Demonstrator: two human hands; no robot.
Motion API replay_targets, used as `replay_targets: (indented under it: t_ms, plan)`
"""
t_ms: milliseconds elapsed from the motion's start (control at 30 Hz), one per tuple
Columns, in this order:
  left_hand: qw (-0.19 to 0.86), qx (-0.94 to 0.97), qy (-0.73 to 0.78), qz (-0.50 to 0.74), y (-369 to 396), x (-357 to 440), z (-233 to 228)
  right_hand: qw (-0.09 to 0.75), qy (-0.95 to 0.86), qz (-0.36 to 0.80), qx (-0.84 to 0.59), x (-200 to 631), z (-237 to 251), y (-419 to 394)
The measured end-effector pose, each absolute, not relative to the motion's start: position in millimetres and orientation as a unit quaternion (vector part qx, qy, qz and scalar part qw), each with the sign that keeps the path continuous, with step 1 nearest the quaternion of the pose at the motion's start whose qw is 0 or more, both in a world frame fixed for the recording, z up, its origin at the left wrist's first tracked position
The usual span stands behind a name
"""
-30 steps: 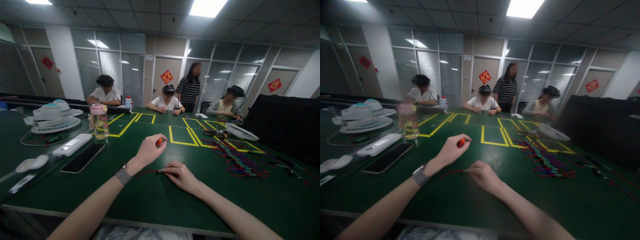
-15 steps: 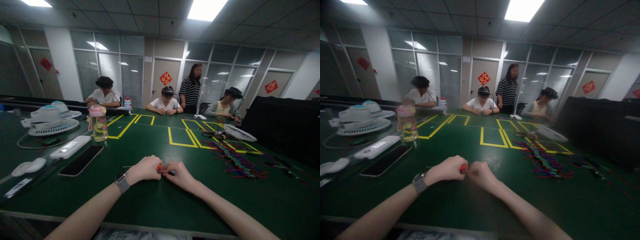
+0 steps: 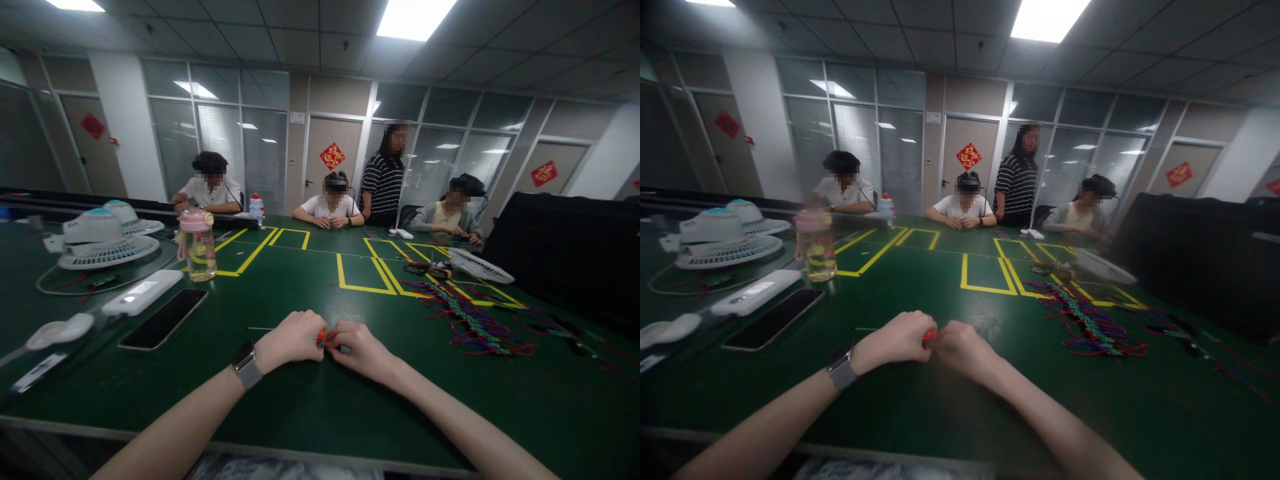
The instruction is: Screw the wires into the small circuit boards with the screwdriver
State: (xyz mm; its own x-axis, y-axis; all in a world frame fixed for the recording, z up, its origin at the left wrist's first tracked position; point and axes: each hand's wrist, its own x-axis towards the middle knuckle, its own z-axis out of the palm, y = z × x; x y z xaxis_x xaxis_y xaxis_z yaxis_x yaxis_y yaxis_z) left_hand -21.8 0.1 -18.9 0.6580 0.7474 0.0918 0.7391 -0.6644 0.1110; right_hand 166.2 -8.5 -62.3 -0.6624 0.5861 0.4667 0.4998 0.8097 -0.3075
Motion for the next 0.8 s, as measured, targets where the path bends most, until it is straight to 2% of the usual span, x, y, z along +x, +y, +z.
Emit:
replay_targets:
  t_ms: [333, 467, 533, 667, 800]
  plan:
    - [0.007, 0.918, 0.39, 0.068, 1.1, -21.6, -24.4, 0.301, -0.912, 0.056, -0.273, 166.3, -59.4, -12.3]
    - [0.032, 0.92, 0.38, 0.089, 3.8, -28.4, -17.7, 0.363, -0.854, 0.138, -0.345, 173.8, -58.9, -6.8]
    - [0.08, 0.917, 0.377, 0.106, 6.6, -35.8, -8.6, 0.412, -0.792, 0.209, -0.4, 176.7, -59.4, -4.0]
    - [0.166, 0.873, 0.383, 0.252, 13.9, -51.9, 9.9, 0.467, -0.673, 0.366, -0.442, 173.5, -60.3, -4.0]
    - [0.188, 0.819, 0.373, 0.393, 17.6, -57.9, 17.5, 0.453, -0.682, 0.39, -0.422, 162.7, -61.8, -10.4]
